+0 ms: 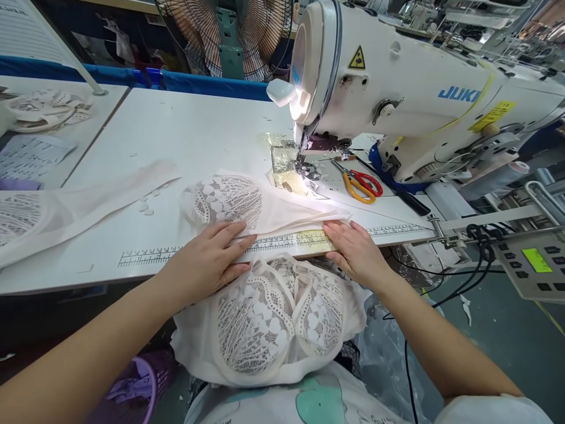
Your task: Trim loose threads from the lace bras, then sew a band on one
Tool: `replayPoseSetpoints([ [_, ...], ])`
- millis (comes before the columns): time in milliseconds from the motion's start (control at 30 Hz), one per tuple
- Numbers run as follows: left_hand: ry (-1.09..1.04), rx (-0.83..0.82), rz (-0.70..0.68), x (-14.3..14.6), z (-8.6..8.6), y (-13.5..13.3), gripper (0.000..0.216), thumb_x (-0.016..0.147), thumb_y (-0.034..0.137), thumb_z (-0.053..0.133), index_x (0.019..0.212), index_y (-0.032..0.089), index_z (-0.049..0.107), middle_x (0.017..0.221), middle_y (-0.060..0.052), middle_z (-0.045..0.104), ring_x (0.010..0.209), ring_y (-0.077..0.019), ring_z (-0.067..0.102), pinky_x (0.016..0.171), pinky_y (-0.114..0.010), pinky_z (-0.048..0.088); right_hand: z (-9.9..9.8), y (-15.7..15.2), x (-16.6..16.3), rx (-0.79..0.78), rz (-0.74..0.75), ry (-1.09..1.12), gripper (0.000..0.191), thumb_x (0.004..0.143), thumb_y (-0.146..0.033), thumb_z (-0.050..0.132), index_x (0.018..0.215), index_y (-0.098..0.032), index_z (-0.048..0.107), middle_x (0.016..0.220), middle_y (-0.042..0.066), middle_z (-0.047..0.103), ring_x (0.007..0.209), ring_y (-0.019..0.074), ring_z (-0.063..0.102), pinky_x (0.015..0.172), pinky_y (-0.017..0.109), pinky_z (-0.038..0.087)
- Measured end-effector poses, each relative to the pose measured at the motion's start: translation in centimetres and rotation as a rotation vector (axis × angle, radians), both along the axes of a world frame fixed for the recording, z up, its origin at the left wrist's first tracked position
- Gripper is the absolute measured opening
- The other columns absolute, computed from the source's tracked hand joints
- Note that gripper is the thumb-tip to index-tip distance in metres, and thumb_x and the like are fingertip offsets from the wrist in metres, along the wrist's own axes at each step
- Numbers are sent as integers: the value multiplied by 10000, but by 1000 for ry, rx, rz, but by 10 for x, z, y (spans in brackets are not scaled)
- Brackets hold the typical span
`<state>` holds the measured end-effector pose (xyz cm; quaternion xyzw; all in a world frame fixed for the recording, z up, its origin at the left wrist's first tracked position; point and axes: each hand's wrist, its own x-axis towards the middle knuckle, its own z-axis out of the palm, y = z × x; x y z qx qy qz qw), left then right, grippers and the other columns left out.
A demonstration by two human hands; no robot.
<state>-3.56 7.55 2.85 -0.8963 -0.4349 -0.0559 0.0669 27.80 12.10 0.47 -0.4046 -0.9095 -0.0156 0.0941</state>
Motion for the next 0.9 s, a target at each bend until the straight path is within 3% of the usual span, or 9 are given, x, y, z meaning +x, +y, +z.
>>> replayPoseSetpoints([
  [300,58,56,-65,1,2,3,508,896,444,323,1188,100,557,1212,-187,544,1101,-328,476,908,-453,432,4,4,4,-56,11,120,486,937,-422,213,1201,-151,517,1247,90,550,1130,231,487,978,430,312],
  [667,77,-41,-12,-1,3,4,585,876,524,291,1228,118,523,1248,-197,514,1158,-345,438,952,-488,398,5,8,5,-76,33,203,437,931,-393,271,1149,-148,560,1207,91,575,1079,239,509,940,433,357],
  [900,116,-5,-61,0,3,5,598,876,516,289,1223,88,522,1215,-216,529,1139,-346,456,943,-485,404,7,11,6,-106,31,228,374,924,-340,314,1139,-165,564,1201,86,583,1083,243,518,938,451,373],
])
